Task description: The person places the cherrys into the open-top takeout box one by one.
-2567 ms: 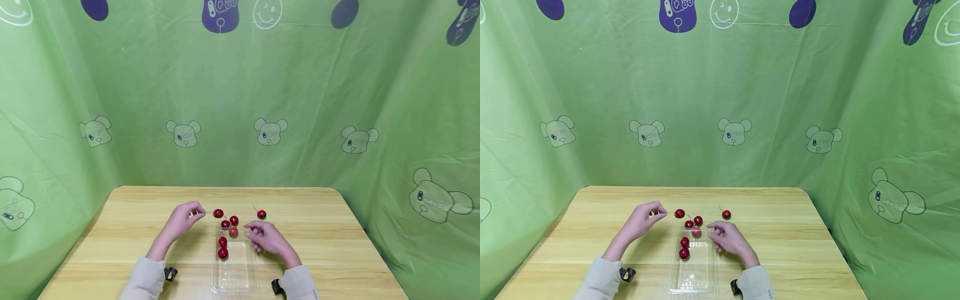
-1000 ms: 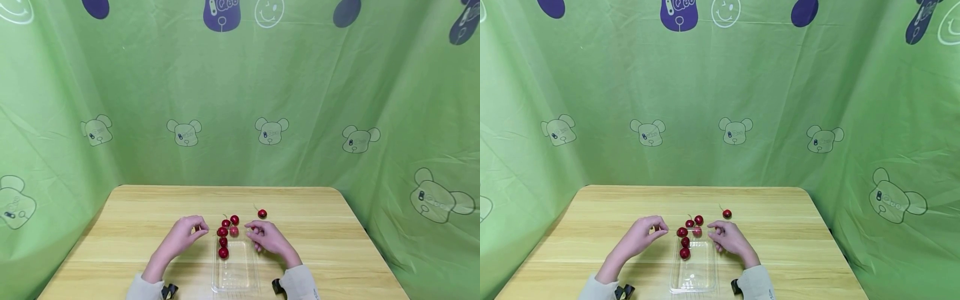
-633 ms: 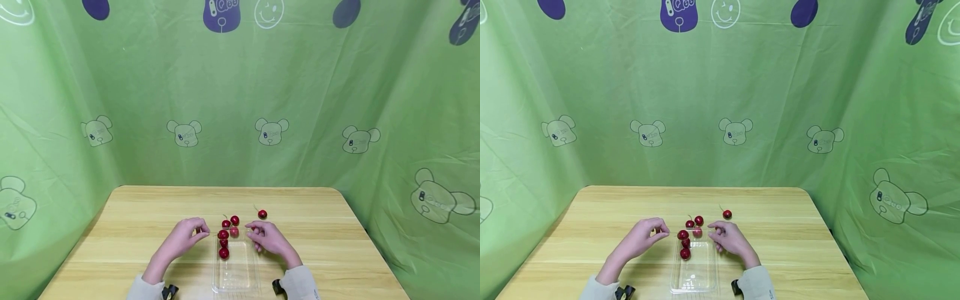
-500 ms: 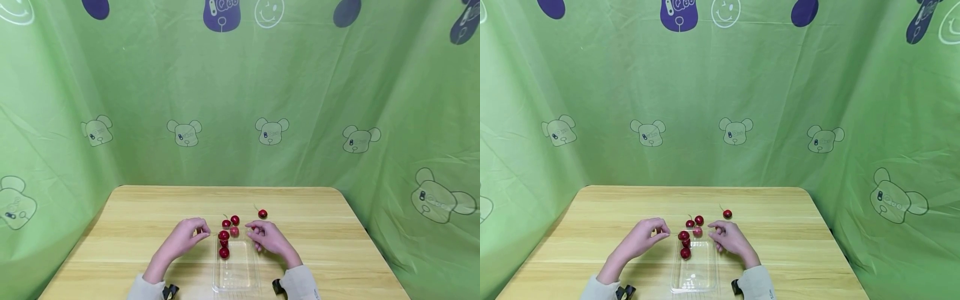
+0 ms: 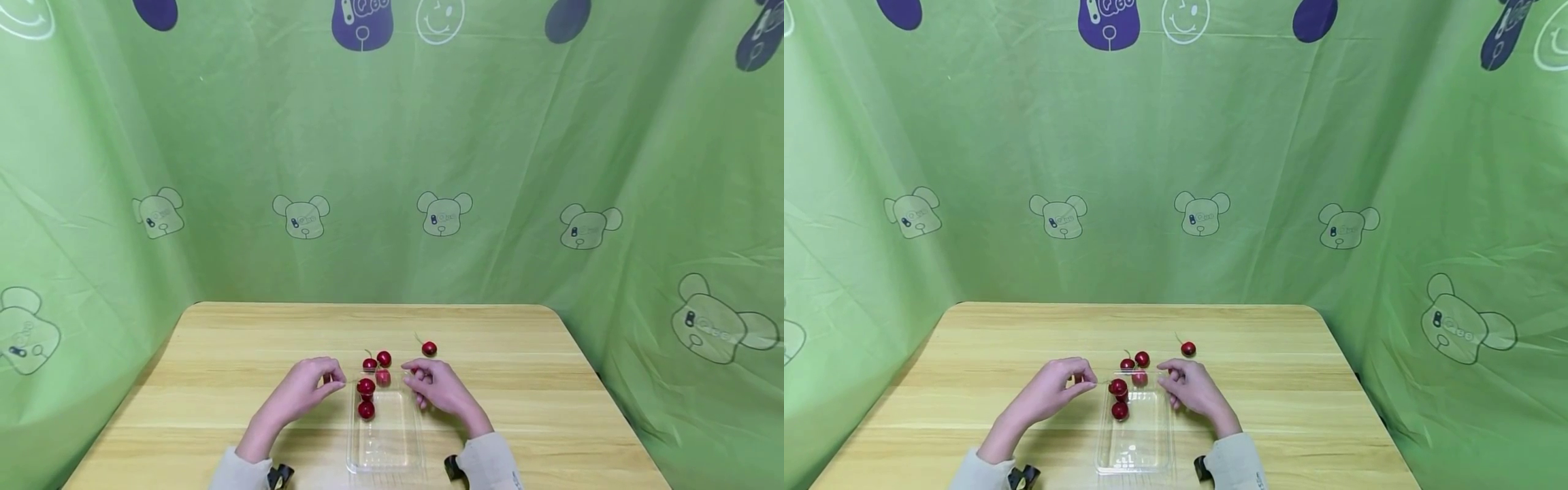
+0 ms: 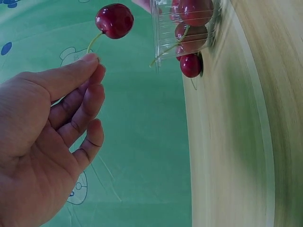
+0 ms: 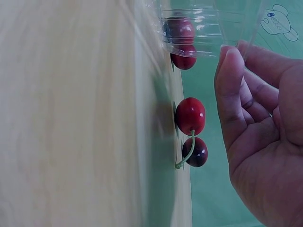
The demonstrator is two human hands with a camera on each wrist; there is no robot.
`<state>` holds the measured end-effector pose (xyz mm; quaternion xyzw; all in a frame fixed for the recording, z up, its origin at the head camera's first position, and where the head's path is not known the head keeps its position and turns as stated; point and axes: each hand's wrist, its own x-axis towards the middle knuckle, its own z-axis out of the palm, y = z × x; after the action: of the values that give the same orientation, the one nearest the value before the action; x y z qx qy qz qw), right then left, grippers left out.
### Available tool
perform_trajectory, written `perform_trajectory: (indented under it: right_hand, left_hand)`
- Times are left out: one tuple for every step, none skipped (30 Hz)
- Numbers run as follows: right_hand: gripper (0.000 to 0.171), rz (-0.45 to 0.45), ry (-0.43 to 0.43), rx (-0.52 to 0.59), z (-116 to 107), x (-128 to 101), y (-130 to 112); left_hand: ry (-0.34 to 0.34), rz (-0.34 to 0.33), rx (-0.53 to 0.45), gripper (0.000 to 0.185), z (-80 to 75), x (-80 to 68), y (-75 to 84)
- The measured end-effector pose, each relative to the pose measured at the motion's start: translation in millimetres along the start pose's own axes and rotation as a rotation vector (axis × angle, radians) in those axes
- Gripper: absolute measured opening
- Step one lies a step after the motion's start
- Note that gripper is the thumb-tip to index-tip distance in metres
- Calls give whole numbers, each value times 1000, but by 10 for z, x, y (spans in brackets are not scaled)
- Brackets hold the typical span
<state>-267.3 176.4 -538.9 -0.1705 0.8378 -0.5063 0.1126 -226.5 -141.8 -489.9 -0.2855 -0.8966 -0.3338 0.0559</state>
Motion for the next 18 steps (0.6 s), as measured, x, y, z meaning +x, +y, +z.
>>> perform_trajectory:
  right_hand:
    - [41, -1, 2, -2, -1, 2, -1]
    - [41, -3, 2, -3, -1, 4, -1]
    - [41, -5, 3, -4, -1, 6, 0]
    - [41, -7, 5, -6, -1, 8, 1]
    - [41, -9, 5, -7, 0, 10, 3]
    - [41, -10, 5, -7, 2, 12, 5]
    - [42, -9, 5, -7, 2, 14, 7]
    - [42, -8, 4, -4, 4, 15, 10]
    - [42, -7, 5, -2, 6, 17, 13]
    - [42, -3, 5, 0, 5, 15, 12]
    - [42, 0, 5, 1, 6, 15, 13]
    - [42, 0, 5, 3, 7, 15, 13]
    - [42, 0, 5, 3, 8, 14, 12]
    - [42, 0, 7, 2, 7, 12, 11]
    - [42, -1, 8, -1, 7, 10, 8]
    - [42, -1, 8, -3, 6, 8, 7]
    - [42, -3, 8, -4, 7, 10, 7]
    - [41, -5, 8, -3, 8, 11, 6]
  left_hand:
    - [-1, -1, 4, 7, 2, 2, -1]
    - [-3, -3, 7, 7, 4, 3, -1]
    - [-4, -3, 12, 7, 5, 5, 0]
    - [-3, -3, 16, 5, 8, 6, -1]
    - [-5, -4, 21, 5, 10, 7, -1]
    - [-8, -4, 24, 4, 15, 8, -4]
    - [-9, -3, 26, 3, 18, 10, -4]
    - [-9, 0, 27, 3, 20, 11, -2]
    - [-10, 2, 28, 3, 23, 11, 0]
    - [-11, 5, 26, 3, 26, 12, 1]
    - [-15, 7, 27, 3, 29, 12, 1]
    - [-17, 11, 27, 3, 34, 12, 0]
    - [-20, 13, 27, 3, 38, 12, 1]
    - [-24, 16, 26, 3, 41, 12, 2]
    - [-28, 19, 27, 5, 44, 11, 3]
    - [-31, 25, 32, 6, 49, 11, 1]
    - [-36, 26, 34, 7, 52, 10, 1]
    - [-40, 27, 37, 9, 56, 9, -1]
